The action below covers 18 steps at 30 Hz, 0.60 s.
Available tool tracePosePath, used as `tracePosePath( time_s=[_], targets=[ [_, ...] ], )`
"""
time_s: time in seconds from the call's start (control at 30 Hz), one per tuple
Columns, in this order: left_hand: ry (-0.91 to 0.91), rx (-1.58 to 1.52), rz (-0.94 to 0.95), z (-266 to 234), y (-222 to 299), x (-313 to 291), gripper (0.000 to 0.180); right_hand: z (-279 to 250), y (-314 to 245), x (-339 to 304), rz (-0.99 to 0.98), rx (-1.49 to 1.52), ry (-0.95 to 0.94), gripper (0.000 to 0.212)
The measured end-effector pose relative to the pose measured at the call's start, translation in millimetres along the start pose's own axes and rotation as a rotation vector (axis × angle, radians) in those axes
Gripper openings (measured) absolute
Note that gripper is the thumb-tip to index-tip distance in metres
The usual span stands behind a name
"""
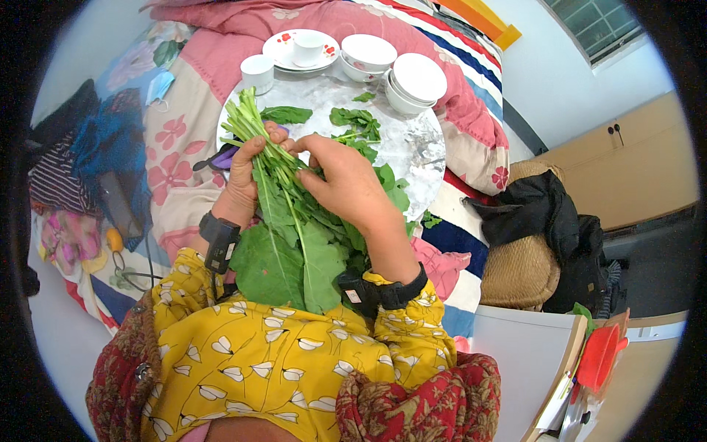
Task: The person holds a bunch of leafy green vegetables and removes unwanted leaves and stems by hand. The removed parts are placed on a nearby tray while the cleaned bunch is gathered and held together.
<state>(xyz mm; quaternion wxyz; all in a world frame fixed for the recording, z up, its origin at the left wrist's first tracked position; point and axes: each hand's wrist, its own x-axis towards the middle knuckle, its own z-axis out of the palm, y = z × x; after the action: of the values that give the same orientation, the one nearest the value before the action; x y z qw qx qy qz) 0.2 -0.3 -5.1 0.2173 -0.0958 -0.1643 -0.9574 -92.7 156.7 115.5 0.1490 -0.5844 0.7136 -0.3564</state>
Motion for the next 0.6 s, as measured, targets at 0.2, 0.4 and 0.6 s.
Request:
tracePosePath(
  time_s=[0.2, 0.4, 0.6],
  targets=[
    [-0.133, -0.065, -0.018, 8, 0, 0, 0.024, -11, 11, -19, -0.032, -0.048, -0.039, 0.023],
    [-0.208, -0.101, -0.013, 12, 1, -2, 0.025, -35, 16, -52, 0.129, 0.079, -0.148, 0.031],
    [-0.269, -0.105, -0.032, 12, 1, -3, 0.027, -50, 26, -93, 0.268, 0.202, -0.086, 0.023]
  ],
)
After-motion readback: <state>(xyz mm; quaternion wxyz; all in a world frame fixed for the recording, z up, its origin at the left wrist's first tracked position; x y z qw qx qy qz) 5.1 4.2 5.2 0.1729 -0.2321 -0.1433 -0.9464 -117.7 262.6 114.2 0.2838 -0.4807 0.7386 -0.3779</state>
